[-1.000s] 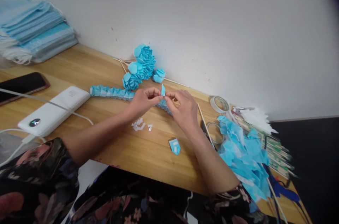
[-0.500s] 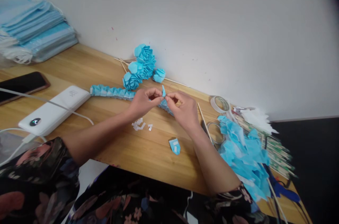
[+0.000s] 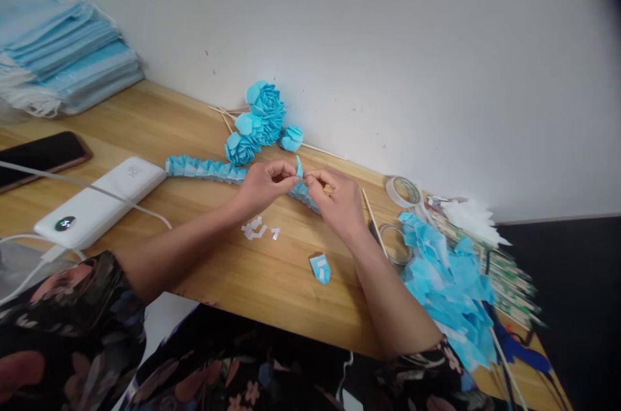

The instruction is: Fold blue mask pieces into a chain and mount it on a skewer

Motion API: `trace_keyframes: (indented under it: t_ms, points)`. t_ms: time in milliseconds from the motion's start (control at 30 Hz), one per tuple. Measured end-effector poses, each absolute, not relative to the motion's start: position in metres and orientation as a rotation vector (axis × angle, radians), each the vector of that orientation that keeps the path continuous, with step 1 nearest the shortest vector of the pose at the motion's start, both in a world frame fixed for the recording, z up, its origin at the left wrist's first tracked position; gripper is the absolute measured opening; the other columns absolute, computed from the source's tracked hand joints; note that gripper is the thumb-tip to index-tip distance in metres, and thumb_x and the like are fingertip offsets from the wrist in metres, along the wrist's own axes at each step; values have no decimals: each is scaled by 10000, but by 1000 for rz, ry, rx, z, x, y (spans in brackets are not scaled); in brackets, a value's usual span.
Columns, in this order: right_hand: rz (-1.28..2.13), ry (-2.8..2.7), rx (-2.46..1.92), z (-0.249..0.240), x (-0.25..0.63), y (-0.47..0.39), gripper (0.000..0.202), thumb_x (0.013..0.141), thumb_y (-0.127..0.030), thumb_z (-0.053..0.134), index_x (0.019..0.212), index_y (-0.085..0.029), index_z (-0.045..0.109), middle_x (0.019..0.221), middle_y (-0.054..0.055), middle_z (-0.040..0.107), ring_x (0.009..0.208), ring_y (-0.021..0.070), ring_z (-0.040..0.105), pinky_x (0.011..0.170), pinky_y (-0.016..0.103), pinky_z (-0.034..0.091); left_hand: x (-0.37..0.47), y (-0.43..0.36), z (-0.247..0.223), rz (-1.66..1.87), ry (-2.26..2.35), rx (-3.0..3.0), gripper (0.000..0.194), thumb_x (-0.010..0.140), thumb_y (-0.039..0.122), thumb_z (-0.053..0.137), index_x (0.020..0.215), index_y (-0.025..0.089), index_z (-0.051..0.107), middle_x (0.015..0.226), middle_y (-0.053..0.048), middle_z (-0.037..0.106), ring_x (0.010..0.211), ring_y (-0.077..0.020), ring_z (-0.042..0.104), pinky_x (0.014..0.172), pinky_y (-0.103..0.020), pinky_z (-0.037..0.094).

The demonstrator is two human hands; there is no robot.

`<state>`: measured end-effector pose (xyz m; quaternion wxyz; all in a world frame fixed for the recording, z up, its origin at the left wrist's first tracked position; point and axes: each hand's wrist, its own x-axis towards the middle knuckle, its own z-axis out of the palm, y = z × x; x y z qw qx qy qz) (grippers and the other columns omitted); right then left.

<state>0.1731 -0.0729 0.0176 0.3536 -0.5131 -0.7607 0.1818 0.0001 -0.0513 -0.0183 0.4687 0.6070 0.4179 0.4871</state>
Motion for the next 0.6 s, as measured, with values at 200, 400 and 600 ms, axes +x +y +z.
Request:
trace_keyframes:
  t_ms: [200,400,600]
  points:
    - [509,-1929,-1355,19,173,-73,176,889,-294,596,795,-216,722,802,11,737,735,168,631,717,289,445,0,-51,-19,1186,999,1466,217,741,359,697,728,150,644,663,15,596,622,-97,478,609,-245,360]
    - [561,-1910,-1339,19,174,-73,200,896,-303,574,810,-215,732,817,8,746,751,166,645,734,281,463,0,-52,-18,1185,964,1415,220,738,354,731,716,152,647,664,16,601,625,-97,484,617,-244,380]
    - [577,-1882,-1350,19,174,-72,198,885,-281,563,815,-210,734,821,9,751,752,167,660,728,278,466,0,-53,-16,1176,951,1404,216,726,347,724,696,151,636,656,21,576,614,-92,469,608,-245,365]
